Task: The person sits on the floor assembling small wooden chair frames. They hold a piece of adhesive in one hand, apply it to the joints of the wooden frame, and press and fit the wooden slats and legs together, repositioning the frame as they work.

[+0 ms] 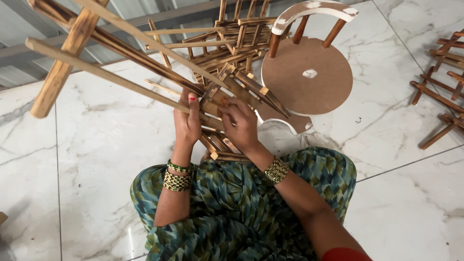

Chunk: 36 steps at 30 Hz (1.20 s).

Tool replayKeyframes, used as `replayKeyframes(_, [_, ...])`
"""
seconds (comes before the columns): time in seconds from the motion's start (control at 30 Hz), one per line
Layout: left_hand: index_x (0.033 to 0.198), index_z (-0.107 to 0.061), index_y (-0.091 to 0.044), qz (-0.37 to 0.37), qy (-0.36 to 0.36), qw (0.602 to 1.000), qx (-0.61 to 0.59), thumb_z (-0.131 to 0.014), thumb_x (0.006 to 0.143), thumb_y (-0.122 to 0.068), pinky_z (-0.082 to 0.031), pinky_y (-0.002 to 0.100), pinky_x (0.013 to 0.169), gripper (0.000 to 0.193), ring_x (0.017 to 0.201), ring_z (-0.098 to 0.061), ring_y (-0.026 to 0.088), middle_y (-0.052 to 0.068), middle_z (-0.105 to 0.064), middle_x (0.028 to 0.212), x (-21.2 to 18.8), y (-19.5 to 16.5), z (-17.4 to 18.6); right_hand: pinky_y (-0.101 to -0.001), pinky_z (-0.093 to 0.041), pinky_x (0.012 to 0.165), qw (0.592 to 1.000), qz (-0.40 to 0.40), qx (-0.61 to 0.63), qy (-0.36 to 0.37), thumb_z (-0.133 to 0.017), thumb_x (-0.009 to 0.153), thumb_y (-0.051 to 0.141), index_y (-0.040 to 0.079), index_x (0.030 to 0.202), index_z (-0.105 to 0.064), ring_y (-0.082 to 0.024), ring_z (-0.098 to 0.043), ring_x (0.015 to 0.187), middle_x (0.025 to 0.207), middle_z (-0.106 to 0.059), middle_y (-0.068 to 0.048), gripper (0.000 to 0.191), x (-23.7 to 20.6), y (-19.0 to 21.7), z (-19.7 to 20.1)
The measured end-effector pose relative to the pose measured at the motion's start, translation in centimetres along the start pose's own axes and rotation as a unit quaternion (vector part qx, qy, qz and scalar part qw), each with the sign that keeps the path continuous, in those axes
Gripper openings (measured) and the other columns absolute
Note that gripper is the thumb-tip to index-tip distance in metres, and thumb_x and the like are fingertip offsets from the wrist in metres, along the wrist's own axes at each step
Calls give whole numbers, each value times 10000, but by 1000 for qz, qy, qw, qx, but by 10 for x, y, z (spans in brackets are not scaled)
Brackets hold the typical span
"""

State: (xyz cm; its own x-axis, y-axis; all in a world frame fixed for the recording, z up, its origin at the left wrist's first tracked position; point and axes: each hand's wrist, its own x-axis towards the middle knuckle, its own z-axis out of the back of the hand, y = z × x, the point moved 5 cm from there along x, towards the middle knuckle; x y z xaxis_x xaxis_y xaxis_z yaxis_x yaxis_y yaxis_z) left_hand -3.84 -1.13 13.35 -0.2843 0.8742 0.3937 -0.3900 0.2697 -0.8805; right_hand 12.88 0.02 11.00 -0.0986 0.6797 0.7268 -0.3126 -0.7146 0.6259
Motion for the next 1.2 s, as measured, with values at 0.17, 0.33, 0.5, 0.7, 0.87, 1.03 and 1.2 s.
replayKeyframes(0.17, [1270, -625, 44, 30, 21, 998, -55, -353, 1107, -498, -458, 355, 800, 628, 868, -530, 203, 136, -650, 964, 3, 13, 2, -394, -582, 788, 988, 126, -80, 27, -739, 846, -60, 13, 975, -716, -293, -694, 980, 1123, -665, -142, 150, 9, 13, 0])
replayKeyframes(0.33, [1303, -597, 64, -28, 15, 988, -152, -334, 1143, -521, -481, 328, 1015, 661, 1136, -617, 213, 168, -678, 1203, 2, 15, 14, -395, -593, 878, 995, 71, -74, 21, -708, 856, -66, 48, 925, -684, -287, -707, 1033, 1136, -706, -97, 135, -18, -34, 30])
replayKeyframes(0.5, [1308, -584, 71, -29, 11, 986, -163, -335, 1145, -521, -486, 319, 1040, 663, 1165, -618, 209, 162, -658, 1225, 0, 25, 15, -397, -596, 884, 994, 5, -90, -60, -694, 905, -76, -27, 1055, -733, -311, -718, 1041, 1138, -702, -147, 162, -23, -50, 44])
replayKeyframes(0.7, [1228, -606, 73, 49, 29, 997, -49, -371, 1149, -525, -441, 297, 806, 648, 893, -450, 162, 121, -543, 935, -2, 26, 8, -390, -601, 889, 966, 199, -166, -12, -734, 892, -50, -24, 1036, -714, -324, -708, 1048, 1195, -680, -145, 148, 18, 9, 18])
replayKeyframes(0.87, [1291, -604, 62, -23, 27, 990, -138, -356, 1132, -505, -469, 324, 982, 639, 1082, -597, 198, 137, -680, 1128, -1, 4, 19, -376, -599, 860, 946, 223, -233, 24, -728, 848, -37, -9, 1030, -727, -294, -709, 1066, 1206, -687, -131, 185, 25, 12, 21])
replayKeyframes(1.03, [1310, -585, 82, -37, 28, 995, -91, -365, 1127, -491, -463, 343, 1043, 641, 1168, -620, 234, 177, -691, 1189, -3, -3, 16, -397, -584, 792, 955, 172, -235, 58, -716, 822, -31, -1, 988, -695, -304, -679, 993, 1146, -670, -124, 170, -8, -22, 20])
replayKeyframes(1.2, [1260, -602, 67, -9, 7, 992, -124, -353, 1129, -490, -458, 298, 884, 624, 972, -560, 164, 113, -679, 1073, -1, 5, 19, -392, -588, 802, 983, 16, -180, 35, -690, 878, -60, 10, 1016, -679, -304, -679, 1007, 1157, -655, -121, 155, -25, -49, 33])
